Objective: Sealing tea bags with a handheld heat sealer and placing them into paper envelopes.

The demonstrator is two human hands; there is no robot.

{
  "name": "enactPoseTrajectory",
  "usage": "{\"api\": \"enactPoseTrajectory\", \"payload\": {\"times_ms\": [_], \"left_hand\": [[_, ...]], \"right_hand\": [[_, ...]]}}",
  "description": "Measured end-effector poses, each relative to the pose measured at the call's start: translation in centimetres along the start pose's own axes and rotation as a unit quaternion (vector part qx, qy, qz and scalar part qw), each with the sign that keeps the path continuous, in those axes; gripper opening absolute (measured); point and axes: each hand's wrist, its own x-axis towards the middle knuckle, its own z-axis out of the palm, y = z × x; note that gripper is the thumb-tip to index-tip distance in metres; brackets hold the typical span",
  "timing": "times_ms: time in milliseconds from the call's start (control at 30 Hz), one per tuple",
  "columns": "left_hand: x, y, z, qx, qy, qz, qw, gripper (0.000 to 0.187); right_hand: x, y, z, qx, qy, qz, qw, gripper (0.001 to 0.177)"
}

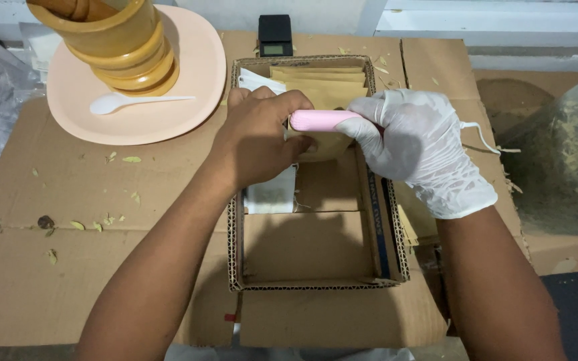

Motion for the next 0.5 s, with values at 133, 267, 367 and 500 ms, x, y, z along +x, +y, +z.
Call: {"api": "enactPoseTrajectory", "payload": {"times_ms": [133, 267, 367, 500], "left_hand": [[-0.3, 0.7, -0.6, -0.008, -0.012, -0.016, 1.0, 0.029], [-0.3, 0.3, -0.5, -0.064, 0.023, -0.025, 0.997, 0.047], [-0.2, 0.1, -0.2, -0.058, 0.043, 0.013, 0.997, 0.054], [0.1, 0.2, -0.4, -0.071, 0.034, -0.012, 0.997, 0.042]], "right_hand": [[-0.1, 0.1, 0.0, -0.009, 0.004, 0.003, 1.0, 0.039], [0.0, -0.1, -0.3, -0.009, 0.014, -0.005, 1.0, 0.037], [-0.1, 0.0, -0.2, -0.002, 0.014, -0.007, 1.0, 0.037], [0.1, -0.2, -0.5, 0.009, 0.026, -0.021, 0.999, 0.038]]}}
